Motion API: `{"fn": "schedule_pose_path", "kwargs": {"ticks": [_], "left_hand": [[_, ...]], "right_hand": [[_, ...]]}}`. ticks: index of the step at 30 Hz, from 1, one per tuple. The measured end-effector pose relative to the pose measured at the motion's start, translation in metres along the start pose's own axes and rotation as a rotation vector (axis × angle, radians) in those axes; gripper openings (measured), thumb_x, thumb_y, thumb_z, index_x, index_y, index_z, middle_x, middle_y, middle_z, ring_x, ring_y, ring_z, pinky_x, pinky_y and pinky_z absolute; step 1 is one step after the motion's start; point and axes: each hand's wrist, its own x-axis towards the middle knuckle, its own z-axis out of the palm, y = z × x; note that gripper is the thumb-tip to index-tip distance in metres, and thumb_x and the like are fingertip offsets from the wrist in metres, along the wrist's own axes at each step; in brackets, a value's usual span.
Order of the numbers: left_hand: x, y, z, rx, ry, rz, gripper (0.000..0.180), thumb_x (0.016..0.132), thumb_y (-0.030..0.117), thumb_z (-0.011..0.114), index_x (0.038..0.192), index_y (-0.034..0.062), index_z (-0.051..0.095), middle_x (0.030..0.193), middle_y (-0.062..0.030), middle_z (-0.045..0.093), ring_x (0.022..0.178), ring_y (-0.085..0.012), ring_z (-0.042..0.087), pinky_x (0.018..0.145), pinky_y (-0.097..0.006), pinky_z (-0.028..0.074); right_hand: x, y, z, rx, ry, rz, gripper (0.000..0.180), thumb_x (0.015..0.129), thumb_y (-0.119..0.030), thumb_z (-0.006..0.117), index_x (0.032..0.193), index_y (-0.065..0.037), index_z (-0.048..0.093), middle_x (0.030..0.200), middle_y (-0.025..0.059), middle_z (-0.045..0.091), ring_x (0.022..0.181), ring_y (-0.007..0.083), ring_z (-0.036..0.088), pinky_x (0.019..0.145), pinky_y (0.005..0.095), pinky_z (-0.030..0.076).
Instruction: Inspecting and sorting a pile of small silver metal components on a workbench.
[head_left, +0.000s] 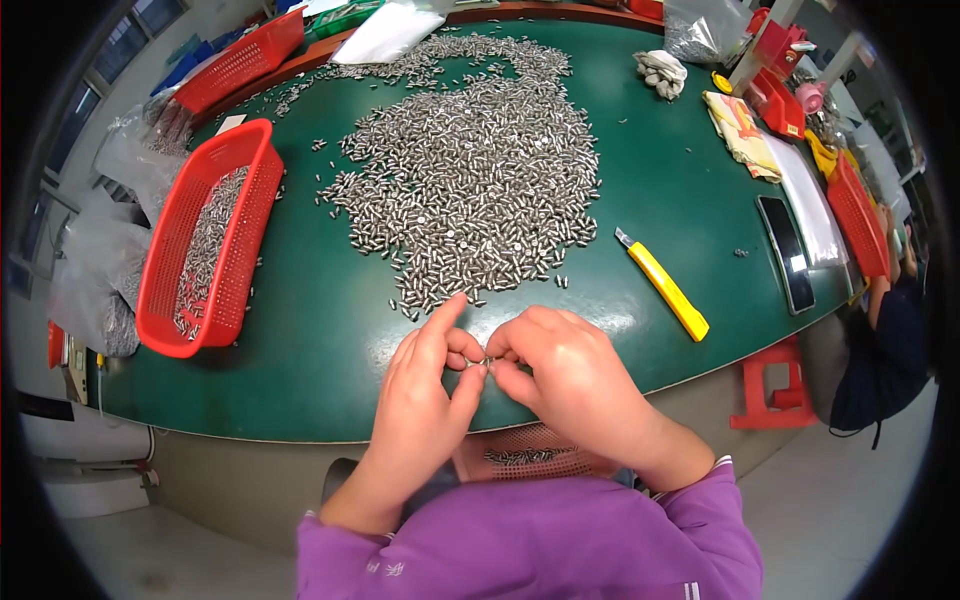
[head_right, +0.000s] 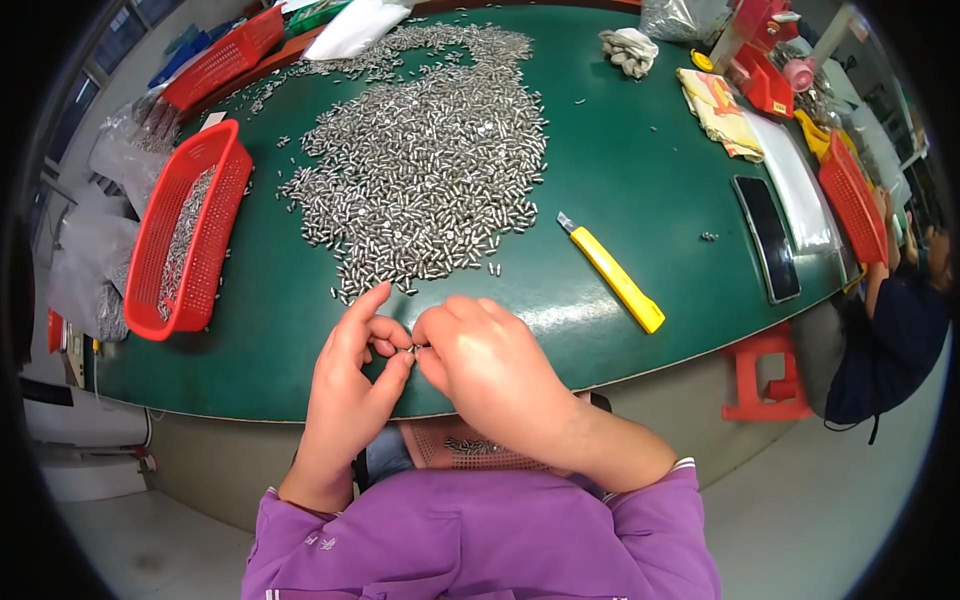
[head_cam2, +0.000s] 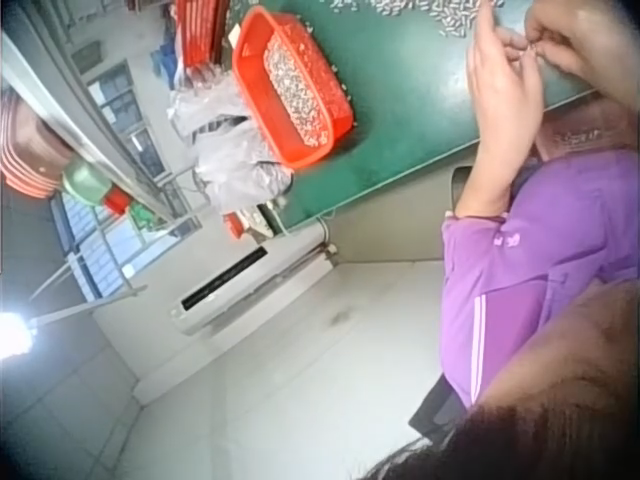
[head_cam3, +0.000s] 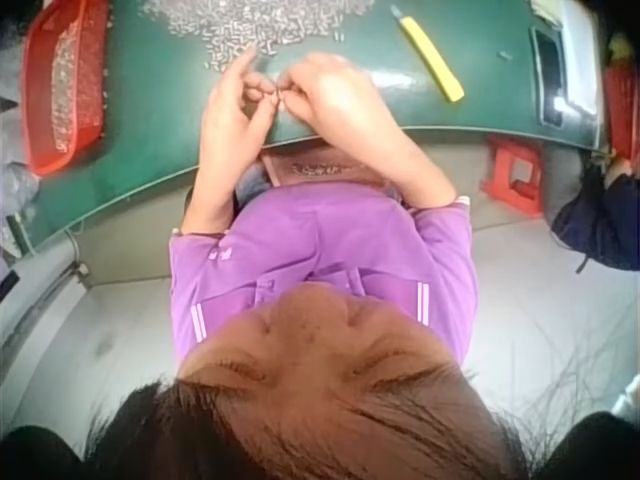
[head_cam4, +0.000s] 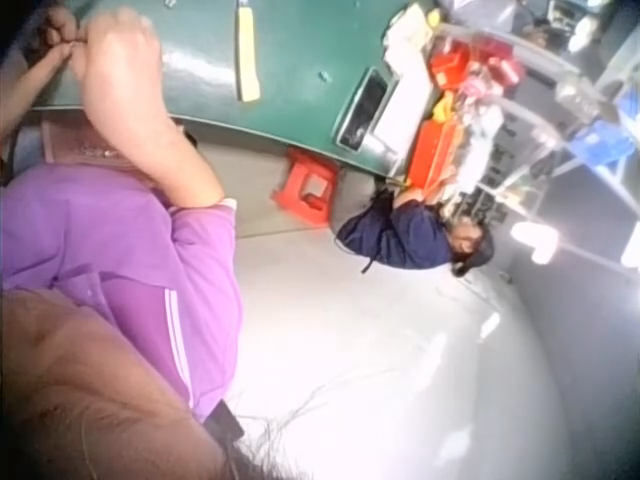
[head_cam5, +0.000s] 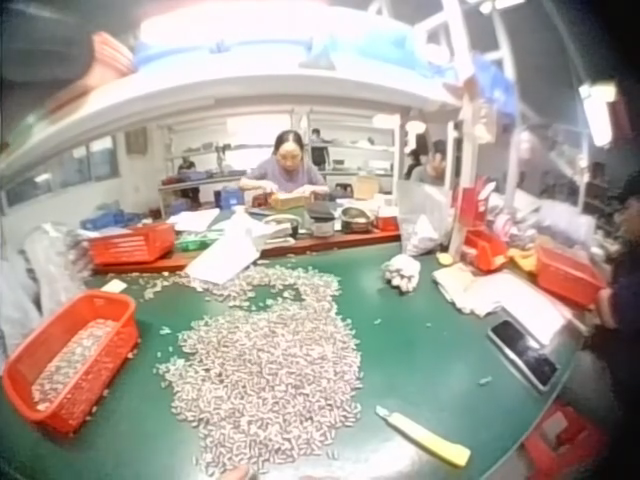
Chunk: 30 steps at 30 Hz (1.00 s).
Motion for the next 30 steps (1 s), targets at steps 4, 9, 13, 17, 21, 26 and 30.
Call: {"fn": "schedule_pose_path", "kwargs": {"ticks": [4, 9, 13, 17, 21, 26, 30], "left_hand": [[0.001, 0.003, -0.002, 0.04, -0.011, -0.001, 0.067, 0.083, -0.007, 0.067, 0.146, 0.003, 0.048, 0.092, -0.0007, 0.063, 0.088, -0.0136, 0.059, 0.077, -0.03, 0.045], [0.001, 0.005, -0.003, 0.011, -0.026, -0.029, 0.066, 0.082, -0.007, 0.067, 0.145, 0.0032, 0.048, 0.092, -0.0006, 0.063, 0.089, -0.0135, 0.059, 0.079, -0.03, 0.045], [0.002, 0.006, -0.004, 0.014, -0.027, -0.029, 0.066, 0.082, -0.007, 0.068, 0.145, 0.0033, 0.048, 0.092, -0.0005, 0.063, 0.088, -0.0137, 0.059, 0.079, -0.029, 0.045], [0.006, 0.012, -0.007, 0.037, -0.064, -0.042, 0.063, 0.082, -0.007, 0.068, 0.142, -0.0012, 0.047, 0.092, -0.0082, 0.062, 0.087, -0.0249, 0.061, 0.085, -0.039, 0.051], [0.009, 0.011, -0.008, 0.02, -0.084, -0.038, 0.062, 0.082, -0.007, 0.068, 0.141, -0.0011, 0.048, 0.092, -0.009, 0.062, 0.087, -0.0263, 0.061, 0.084, -0.04, 0.051], [0.009, 0.01, -0.009, 0.036, -0.101, -0.05, 0.065, 0.082, -0.008, 0.068, 0.143, 0.0013, 0.049, 0.09, -0.004, 0.062, 0.084, -0.0155, 0.059, 0.08, -0.031, 0.048], [0.002, 0.002, -0.002, -0.079, -0.01, -0.049, 0.064, 0.081, -0.005, 0.07, 0.141, 0.0035, 0.051, 0.089, -0.0015, 0.065, 0.083, -0.0132, 0.06, 0.077, -0.029, 0.046]], "right_hand": [[0.0, -0.001, 0.001, -0.011, 0.009, -0.004, 0.019, 0.079, -0.006, 0.075, 0.094, -0.006, 0.064, 0.086, 0.0081, 0.064, 0.082, 0.0309, 0.064, 0.076, 0.042, 0.051], [-0.001, -0.002, 0.003, -0.006, -0.001, 0.005, 0.019, 0.078, -0.005, 0.074, 0.094, -0.006, 0.063, 0.086, 0.008, 0.063, 0.083, 0.0299, 0.064, 0.077, 0.0419, 0.051], [0.0, 0.001, 0.002, 0.003, -0.018, 0.006, 0.018, 0.079, -0.006, 0.074, 0.094, -0.006, 0.064, 0.086, 0.0082, 0.064, 0.084, 0.0297, 0.065, 0.078, 0.0415, 0.051], [0.004, 0.005, 0.003, -0.001, -0.062, 0.027, 0.016, 0.08, -0.009, 0.073, 0.093, -0.006, 0.065, 0.086, 0.0082, 0.066, 0.084, 0.0289, 0.066, 0.08, 0.041, 0.052], [0.004, 0.004, 0.005, -0.019, -0.056, 0.042, 0.015, 0.08, -0.01, 0.072, 0.092, -0.005, 0.066, 0.085, 0.0082, 0.066, 0.082, 0.0281, 0.066, 0.08, 0.0408, 0.052], [0.0, -0.002, 0.006, -0.028, -0.005, 0.032, 0.014, 0.079, -0.009, 0.072, 0.09, -0.005, 0.065, 0.084, 0.0083, 0.066, 0.081, 0.0284, 0.066, 0.078, 0.0409, 0.052], [-0.006, 0.002, 0.005, -0.03, 0.029, 0.043, 0.014, 0.079, -0.007, 0.073, 0.089, -0.005, 0.064, 0.084, 0.0081, 0.065, 0.081, 0.0289, 0.066, 0.077, 0.0409, 0.052]]}}
